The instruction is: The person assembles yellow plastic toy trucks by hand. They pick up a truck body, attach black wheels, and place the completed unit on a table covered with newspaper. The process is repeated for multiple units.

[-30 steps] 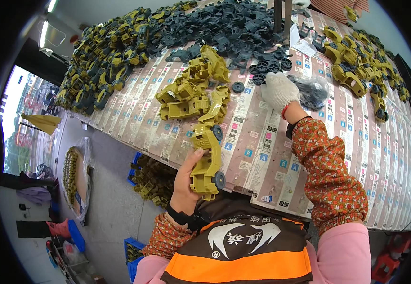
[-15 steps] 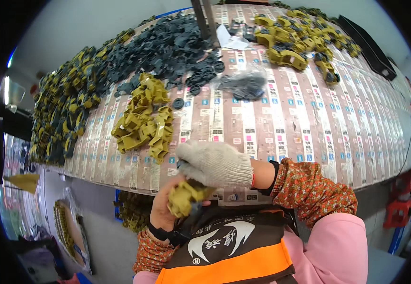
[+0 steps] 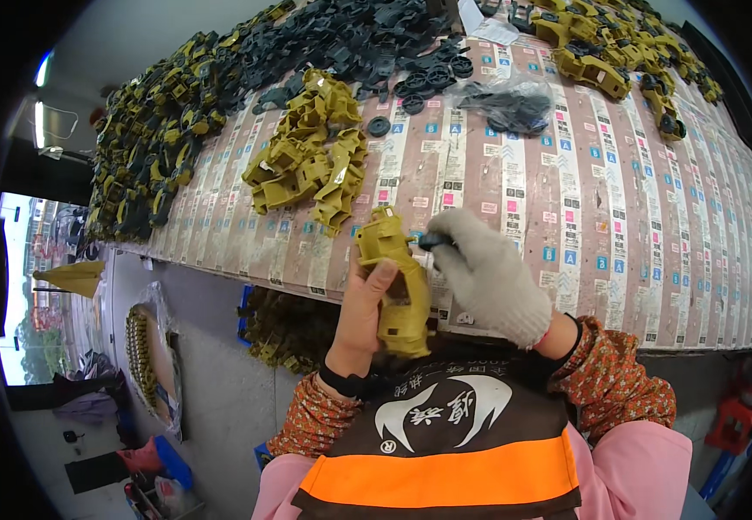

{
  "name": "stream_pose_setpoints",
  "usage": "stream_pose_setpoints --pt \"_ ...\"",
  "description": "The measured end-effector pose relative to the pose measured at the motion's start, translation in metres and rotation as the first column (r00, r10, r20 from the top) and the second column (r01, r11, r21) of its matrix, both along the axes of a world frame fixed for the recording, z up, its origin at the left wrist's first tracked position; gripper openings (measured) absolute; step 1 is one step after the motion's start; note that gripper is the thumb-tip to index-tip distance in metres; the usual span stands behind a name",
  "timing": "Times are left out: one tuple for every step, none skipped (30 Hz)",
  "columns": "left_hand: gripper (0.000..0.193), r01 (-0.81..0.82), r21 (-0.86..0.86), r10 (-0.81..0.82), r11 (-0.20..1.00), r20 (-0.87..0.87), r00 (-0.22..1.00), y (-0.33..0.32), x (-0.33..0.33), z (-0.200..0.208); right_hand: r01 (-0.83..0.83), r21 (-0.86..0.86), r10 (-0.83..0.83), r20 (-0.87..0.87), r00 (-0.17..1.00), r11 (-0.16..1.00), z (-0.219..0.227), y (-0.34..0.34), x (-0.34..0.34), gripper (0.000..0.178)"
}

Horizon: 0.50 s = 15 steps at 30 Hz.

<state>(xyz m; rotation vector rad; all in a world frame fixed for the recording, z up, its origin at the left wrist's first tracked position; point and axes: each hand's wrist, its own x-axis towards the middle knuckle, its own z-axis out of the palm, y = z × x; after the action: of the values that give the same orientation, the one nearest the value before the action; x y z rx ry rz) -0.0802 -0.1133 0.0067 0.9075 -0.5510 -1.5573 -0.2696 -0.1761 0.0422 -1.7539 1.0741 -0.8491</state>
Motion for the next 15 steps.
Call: stream_pose_setpoints --pt "0.076 0.035 0.060 -0.032 0.998 -0.061 0.998 0.003 0.005 0.005 0.043 0.100 -0.048 0.046 0.998 0.994 -0.002 -0.003 0.000 0.024" --pt "0.075 0.071 0.112 -0.056 0.991 -0.126 0.990 0.004 0.007 0.010 0.078 0.197 -0.096 0.085 0.992 0.977 -0.004 -0.006 0.001 0.025" --pt "0.073 0.013 0.079 -0.006 0.997 -0.079 0.997 0.005 0.001 0.011 0.062 0.185 -0.093 0.161 0.983 0.981 -0.005 -0.007 0.002 0.025" --pt "0.073 0.032 0.077 -0.027 0.996 -0.068 0.997 0.006 0.001 0.011 0.051 0.193 -0.084 0.170 0.982 0.980 -0.003 -0.007 0.004 0.026" --pt "0.072 0.054 0.076 -0.050 0.996 -0.059 0.997 0.007 0.001 0.011 0.041 0.202 -0.078 0.176 0.981 0.979 0.000 -0.006 0.008 0.027" --pt "0.072 0.076 0.076 -0.072 0.994 -0.050 0.996 0.008 0.001 0.010 0.032 0.210 -0.071 0.183 0.981 0.977 0.001 -0.005 0.010 0.027" --pt "0.072 0.062 0.055 -0.059 0.997 -0.055 0.997 0.009 -0.002 0.006 0.031 0.139 -0.054 0.163 0.985 0.990 -0.003 -0.004 0.011 0.028" --pt "0.072 0.045 0.037 -0.043 0.998 -0.051 0.998 0.008 -0.005 0.006 0.027 0.068 -0.036 0.140 0.990 0.997 -0.009 -0.003 0.013 0.029" --pt "0.073 0.028 0.018 -0.027 0.999 -0.048 0.998 0.008 -0.008 0.008 0.020 -0.003 -0.020 0.116 0.993 1.000 -0.012 -0.002 0.015 0.029" --pt "0.073 0.011 -0.001 -0.011 1.000 -0.044 0.999 0.008 -0.010 0.009 0.024 -0.017 -0.022 0.099 0.995 1.000 -0.012 0.000 0.014 0.029" --pt "0.075 0.001 -0.031 -0.002 1.000 -0.021 1.000 0.007 -0.011 0.009 0.028 -0.030 -0.025 0.082 0.996 0.999 -0.008 0.002 0.013 0.030" --pt "0.075 0.004 -0.047 -0.004 0.999 0.012 1.000 0.007 -0.010 0.007 0.031 -0.044 -0.028 0.065 0.997 0.999 -0.007 0.005 0.013 0.030" --pt "0.076 0.008 -0.062 -0.005 0.998 0.045 0.999 0.007 -0.009 0.005 0.032 -0.042 -0.029 0.067 0.997 0.999 -0.008 0.006 0.013 0.031" --pt "0.076 0.013 -0.077 -0.008 0.997 0.077 0.997 0.007 -0.009 0.003 0.033 -0.039 -0.031 0.068 0.997 0.999 -0.008 0.007 0.012 0.031" --pt "0.077 -0.002 -0.108 0.021 0.994 0.169 0.985 0.007 -0.009 0.000 0.035 -0.036 -0.033 0.069 0.997 0.999 -0.009 0.008 0.012 0.032"
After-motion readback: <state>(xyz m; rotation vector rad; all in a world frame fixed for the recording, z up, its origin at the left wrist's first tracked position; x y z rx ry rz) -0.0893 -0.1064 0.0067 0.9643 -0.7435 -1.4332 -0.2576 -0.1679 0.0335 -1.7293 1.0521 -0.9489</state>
